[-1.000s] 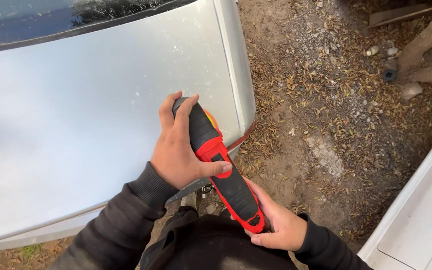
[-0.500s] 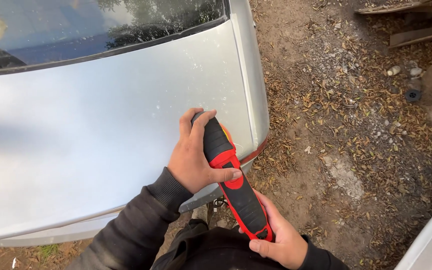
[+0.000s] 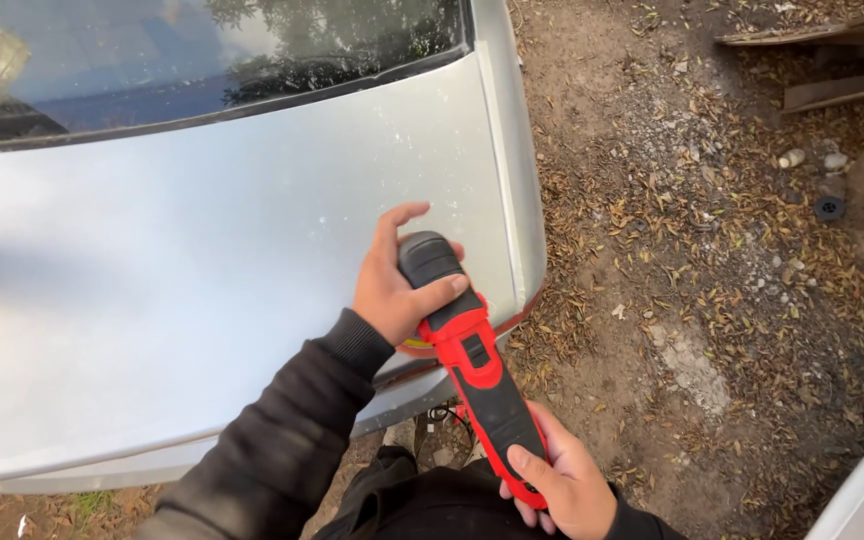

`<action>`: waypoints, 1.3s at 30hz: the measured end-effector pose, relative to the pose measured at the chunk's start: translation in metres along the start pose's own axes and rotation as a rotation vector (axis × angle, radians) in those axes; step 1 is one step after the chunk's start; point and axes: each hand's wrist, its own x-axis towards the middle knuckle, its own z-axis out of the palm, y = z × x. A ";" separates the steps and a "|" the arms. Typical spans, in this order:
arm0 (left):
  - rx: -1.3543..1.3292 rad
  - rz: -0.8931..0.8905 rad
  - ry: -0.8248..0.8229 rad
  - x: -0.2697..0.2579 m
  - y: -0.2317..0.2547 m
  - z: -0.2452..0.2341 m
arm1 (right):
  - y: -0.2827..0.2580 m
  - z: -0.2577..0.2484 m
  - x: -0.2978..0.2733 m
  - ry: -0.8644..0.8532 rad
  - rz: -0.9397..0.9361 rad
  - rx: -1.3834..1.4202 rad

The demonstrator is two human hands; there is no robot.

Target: The person uses a red and black electric polisher with a yellow pad to polish the rear trunk of a silver car. They wipe the polished area with a yellow cloth, then apply a liquid from a yellow bottle onto the trunk before resuming polishing with the electric tool.

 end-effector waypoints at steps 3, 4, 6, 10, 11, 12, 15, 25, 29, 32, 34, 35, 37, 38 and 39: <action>-0.045 -0.077 -0.011 -0.001 -0.003 0.000 | 0.011 -0.005 0.001 0.037 0.010 0.007; -0.056 -0.110 -0.034 0.000 -0.006 -0.001 | 0.016 -0.008 0.003 0.057 0.031 0.014; -0.069 -0.100 -0.042 0.001 -0.013 -0.003 | 0.021 -0.010 0.006 0.025 -0.035 0.081; -0.091 -0.081 -0.043 0.000 -0.016 -0.002 | 0.020 -0.012 0.007 0.005 -0.039 0.121; -0.090 -0.079 -0.040 -0.001 -0.013 -0.003 | 0.018 -0.010 0.007 0.002 -0.040 0.119; -0.077 -0.087 -0.037 -0.001 -0.010 -0.005 | 0.016 -0.009 0.007 0.006 -0.027 0.091; -0.074 -0.089 -0.025 -0.012 -0.010 -0.013 | 0.021 -0.008 0.008 -0.027 -0.017 0.042; -0.108 -0.014 0.175 -0.078 -0.014 -0.067 | -0.016 0.035 0.011 -0.230 0.080 -0.180; -0.147 -0.044 0.217 -0.080 -0.011 -0.070 | -0.021 0.043 0.011 -0.285 0.000 -0.177; -0.188 -0.018 0.218 -0.069 -0.015 -0.060 | -0.017 0.035 0.010 -0.258 0.005 -0.218; -0.181 -0.001 0.171 -0.060 -0.020 -0.049 | -0.007 0.024 0.008 -0.216 0.043 -0.137; -0.180 -0.008 0.169 -0.055 -0.023 -0.042 | -0.005 0.018 0.006 -0.215 0.046 -0.131; -0.131 -0.005 0.110 -0.045 -0.028 -0.028 | -0.001 0.005 0.002 -0.147 0.068 -0.102; -0.130 -0.008 0.108 -0.039 -0.031 -0.021 | 0.001 -0.002 0.000 -0.147 0.070 -0.099; -0.131 0.000 0.073 -0.033 -0.034 -0.015 | 0.002 -0.008 -0.001 -0.123 0.063 -0.078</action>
